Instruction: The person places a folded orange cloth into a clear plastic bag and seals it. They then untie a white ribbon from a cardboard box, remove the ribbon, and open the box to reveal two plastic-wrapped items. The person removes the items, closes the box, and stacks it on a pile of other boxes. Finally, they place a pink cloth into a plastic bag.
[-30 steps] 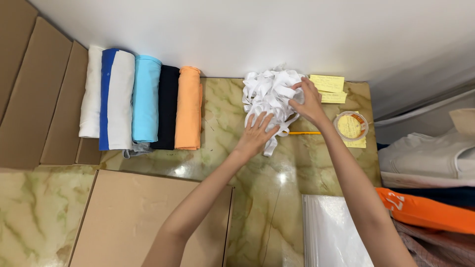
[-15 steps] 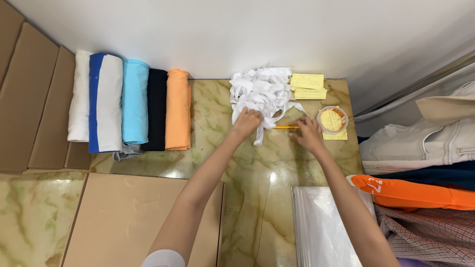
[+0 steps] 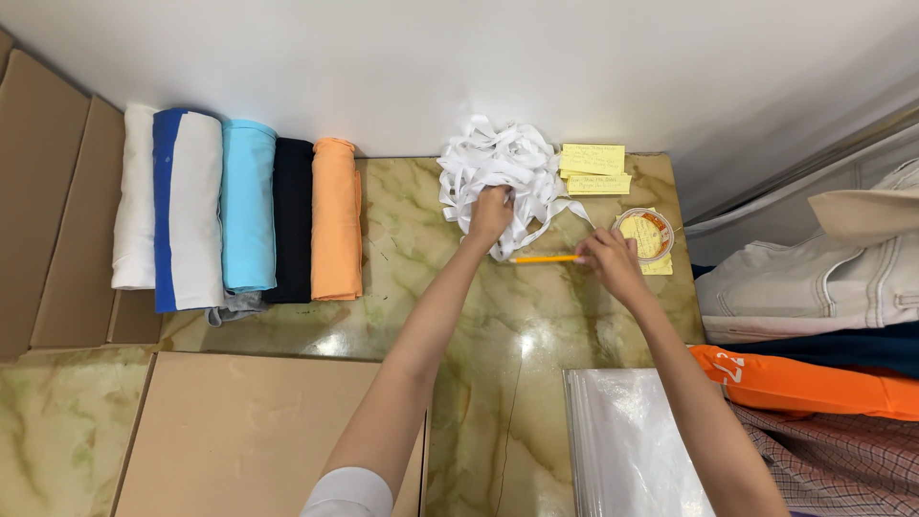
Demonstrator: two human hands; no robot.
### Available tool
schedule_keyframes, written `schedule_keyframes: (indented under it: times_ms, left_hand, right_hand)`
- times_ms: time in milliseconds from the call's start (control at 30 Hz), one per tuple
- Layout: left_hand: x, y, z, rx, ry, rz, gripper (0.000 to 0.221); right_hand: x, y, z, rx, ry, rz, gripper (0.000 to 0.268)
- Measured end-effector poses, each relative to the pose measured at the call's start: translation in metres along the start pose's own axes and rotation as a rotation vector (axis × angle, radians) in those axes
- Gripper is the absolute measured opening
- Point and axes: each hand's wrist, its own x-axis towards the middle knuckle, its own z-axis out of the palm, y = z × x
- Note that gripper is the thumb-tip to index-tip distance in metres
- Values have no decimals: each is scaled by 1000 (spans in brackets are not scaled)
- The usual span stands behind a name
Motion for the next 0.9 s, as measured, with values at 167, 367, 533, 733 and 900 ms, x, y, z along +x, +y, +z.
schedule_keyframes:
  times_ms: [167,367,533,733,900]
  left_hand:
    - [-17,3,-5,198,-126,123,58]
    - [-17,-4,-8,329,-216,163,64]
    - [-25,9,-43,349,-286,208,75]
    - [-42,39,-105,443,-311,344,78]
    - [-62,33,-94,486,-30,550,32]
  right_hand:
    - [16,1,-27,-31,24,-5,11]
    - [23,-30,-63,139,-114,-22,11]
    - [37,-21,-44,63,-25,11,8]
    - [43,9,-20,11,46,50,9]
    - [35,16,-8,85,4,105,9]
